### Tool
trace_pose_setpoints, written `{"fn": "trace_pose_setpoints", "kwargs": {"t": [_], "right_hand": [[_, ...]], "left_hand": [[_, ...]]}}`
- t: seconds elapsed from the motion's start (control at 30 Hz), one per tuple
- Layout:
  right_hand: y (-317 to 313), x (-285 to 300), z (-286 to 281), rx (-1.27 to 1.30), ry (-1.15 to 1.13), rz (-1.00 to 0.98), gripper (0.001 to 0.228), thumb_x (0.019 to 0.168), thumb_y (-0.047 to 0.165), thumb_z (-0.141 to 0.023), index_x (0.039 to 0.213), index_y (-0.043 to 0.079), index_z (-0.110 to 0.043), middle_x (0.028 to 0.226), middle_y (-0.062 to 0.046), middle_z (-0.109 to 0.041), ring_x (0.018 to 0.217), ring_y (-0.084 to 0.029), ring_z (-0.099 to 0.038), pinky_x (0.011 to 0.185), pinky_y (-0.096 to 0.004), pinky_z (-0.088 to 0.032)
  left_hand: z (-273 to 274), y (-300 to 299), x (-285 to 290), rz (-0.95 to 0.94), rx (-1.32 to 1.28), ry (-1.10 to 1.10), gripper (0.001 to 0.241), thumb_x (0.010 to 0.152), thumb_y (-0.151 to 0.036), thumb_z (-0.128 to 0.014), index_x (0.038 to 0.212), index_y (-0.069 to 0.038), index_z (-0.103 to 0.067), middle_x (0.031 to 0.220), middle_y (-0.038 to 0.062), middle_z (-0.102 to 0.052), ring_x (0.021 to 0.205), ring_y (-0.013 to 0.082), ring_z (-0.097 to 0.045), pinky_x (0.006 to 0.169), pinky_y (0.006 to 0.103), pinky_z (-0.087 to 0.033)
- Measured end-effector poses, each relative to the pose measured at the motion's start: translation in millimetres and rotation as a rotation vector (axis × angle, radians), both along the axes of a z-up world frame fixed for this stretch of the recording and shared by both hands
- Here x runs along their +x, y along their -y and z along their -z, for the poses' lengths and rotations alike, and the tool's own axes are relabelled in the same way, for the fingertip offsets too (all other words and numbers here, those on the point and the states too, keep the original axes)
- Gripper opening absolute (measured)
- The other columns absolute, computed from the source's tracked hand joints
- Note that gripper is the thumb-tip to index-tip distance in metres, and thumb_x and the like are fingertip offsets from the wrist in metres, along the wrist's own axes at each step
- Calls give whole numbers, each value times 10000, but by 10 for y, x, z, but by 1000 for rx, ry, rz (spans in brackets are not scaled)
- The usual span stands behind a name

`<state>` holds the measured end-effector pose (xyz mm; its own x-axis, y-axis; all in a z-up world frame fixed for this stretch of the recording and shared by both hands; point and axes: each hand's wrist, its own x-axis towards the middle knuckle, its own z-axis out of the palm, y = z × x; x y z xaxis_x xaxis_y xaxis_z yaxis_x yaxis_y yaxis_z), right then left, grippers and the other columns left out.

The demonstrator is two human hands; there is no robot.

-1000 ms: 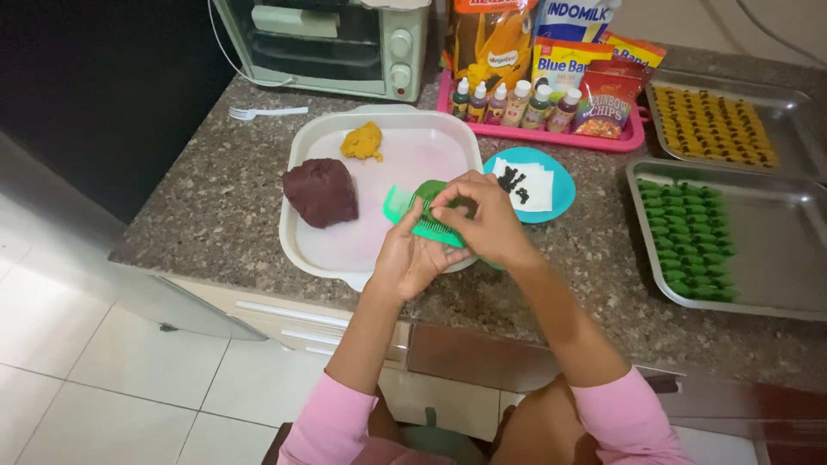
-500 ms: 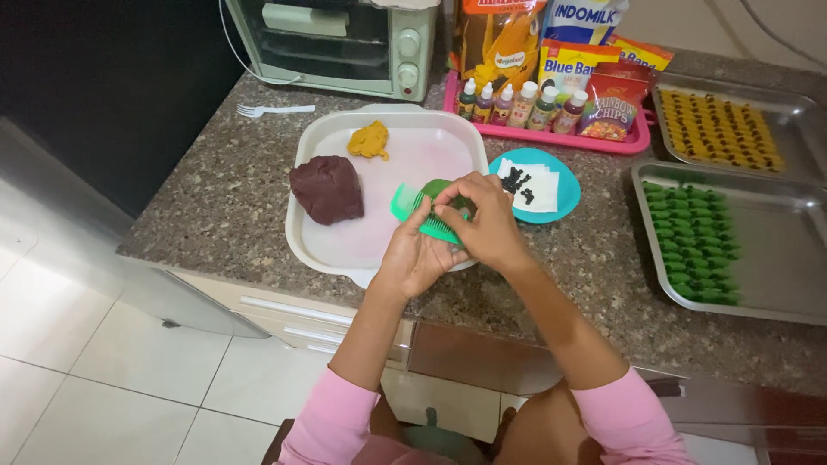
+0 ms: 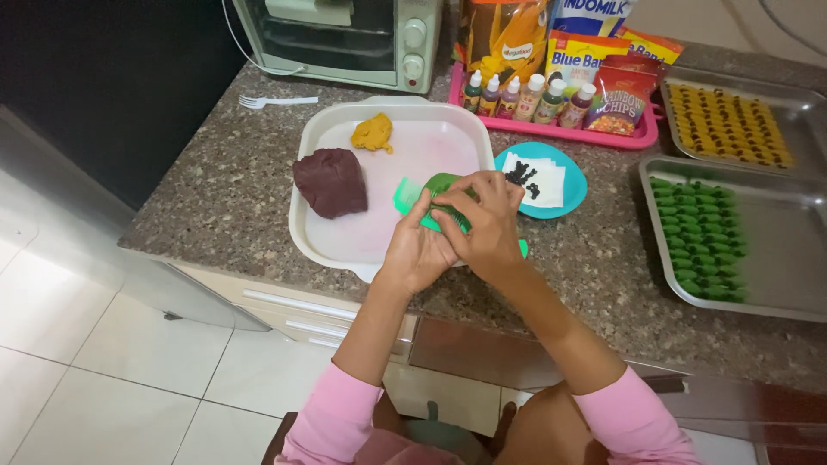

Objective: Shaping and texturing small pieces of green dough using a plastic comb to create decorative pastry elements.

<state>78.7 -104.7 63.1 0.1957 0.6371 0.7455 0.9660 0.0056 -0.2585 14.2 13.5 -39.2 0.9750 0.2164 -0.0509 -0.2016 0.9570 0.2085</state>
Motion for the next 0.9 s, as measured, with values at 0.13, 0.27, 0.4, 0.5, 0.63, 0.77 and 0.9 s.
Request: {"fn": "trace_pose_setpoints", "kwargs": {"t": [0.13,0.27,0.4,0.5,0.63,0.77,0.9], "right_hand": [[38,77,36,18,-177,-93,265,935,296,-780,1153,162,-711,1051,-19,-622,1122,-237,-528,968,-424,-280],[92,150,109,33,-257,-133,297,900,250,-835,1168,175,-729,1016,22,-639,1047,-195,-553,949,-387,-327],[115,180,193,31,-279,-128,261,886,229,-846,1116,155,-749,982,-20,-641,1004,-221,-556,937,-402,-351],[118,133,179,26,-278,-118,243,875,201,-842,1100,155,-763,981,-22,-644,1001,-224,-562,941,-392,-362],[102,136,213,39,-282,-105,216,882,174,-832,1087,156,-766,954,-12,-632,977,-218,-566,928,-396,-366],[103,130,211,69,-316,-115,154,887,131,-819,1035,140,-779,927,-34,-650,938,-241,-587,906,-386,-412],[92,121,203,49,-304,-94,164,888,176,-814,1045,189,-766,946,12,-646,973,-203,-592,919,-372,-369]], "left_hand": [[-337,115,-139,2,-11,0,537,1021,-516,-563,1283,-50,-614,1175,189,-703,982,319,-719,937,607,-579],[-846,236,-344,6,-18,30,539,1030,-496,-550,1339,-57,-594,1164,178,-702,932,264,-710,939,635,-571],[-535,162,-214,15,76,80,636,1056,-549,-446,1547,-144,-436,1342,217,-617,1179,412,-646,952,661,-545],[-398,134,-147,8,123,94,652,1058,-557,-428,1572,-158,-402,1390,221,-589,1232,417,-615,975,656,-538],[-386,130,-140,8,155,113,705,1053,-586,-404,1604,-153,-326,1428,234,-552,1251,434,-598,969,665,-540],[-482,166,-187,17,146,102,713,1037,-591,-436,1586,-141,-365,1336,192,-626,1171,422,-647,921,665,-571],[-392,145,-155,24,127,95,715,1035,-602,-421,1577,-137,-380,1317,184,-636,1179,429,-639,928,664,-571]]}}
